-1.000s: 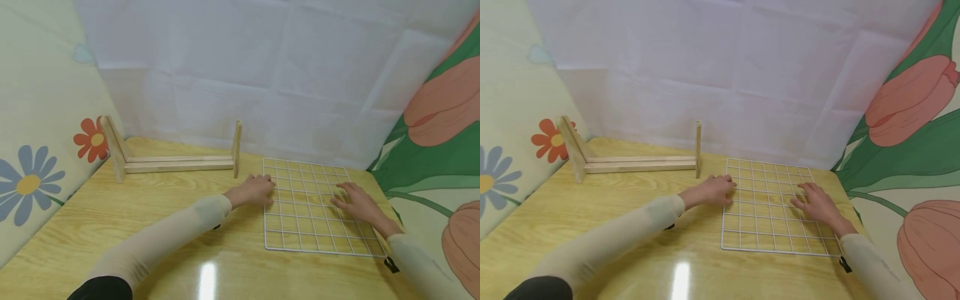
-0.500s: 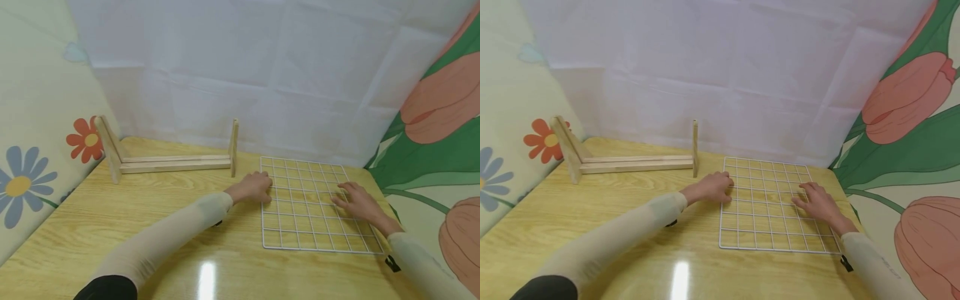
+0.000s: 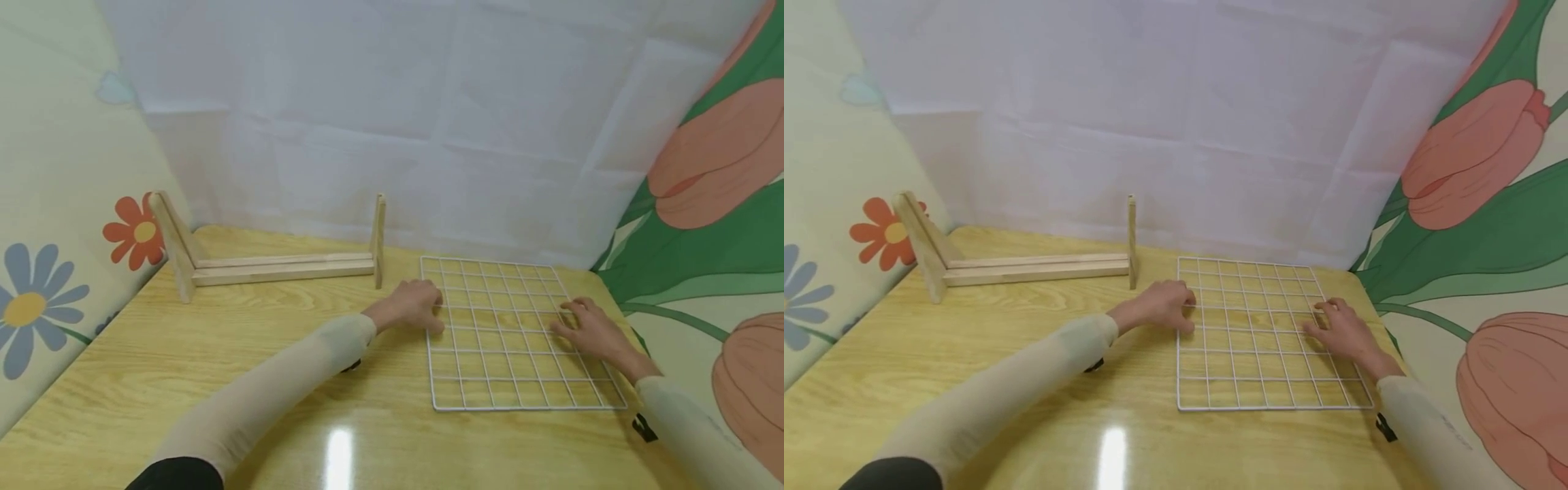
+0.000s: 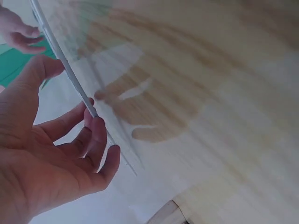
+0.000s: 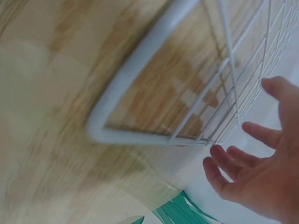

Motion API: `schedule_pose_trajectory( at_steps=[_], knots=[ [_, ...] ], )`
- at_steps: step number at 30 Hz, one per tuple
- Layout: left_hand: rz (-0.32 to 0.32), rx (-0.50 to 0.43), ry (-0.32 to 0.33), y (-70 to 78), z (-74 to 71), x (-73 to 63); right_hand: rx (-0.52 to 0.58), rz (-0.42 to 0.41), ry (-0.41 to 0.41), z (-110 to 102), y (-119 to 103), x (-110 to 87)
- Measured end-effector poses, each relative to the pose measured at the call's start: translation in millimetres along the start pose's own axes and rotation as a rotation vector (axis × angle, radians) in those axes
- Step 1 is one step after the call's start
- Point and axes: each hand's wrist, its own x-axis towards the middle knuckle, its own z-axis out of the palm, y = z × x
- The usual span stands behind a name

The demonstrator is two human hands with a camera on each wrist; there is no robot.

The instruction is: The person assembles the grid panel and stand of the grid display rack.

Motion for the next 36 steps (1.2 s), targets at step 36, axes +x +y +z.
schedule_pose_trajectory(
  at_steps=[36],
  knots=[
    [0.060, -0.076, 0.112, 18.3, -28.5, -50.0, 0.032, -0.042, 0.072, -10.4, -14.1, 3.9]
  ],
)
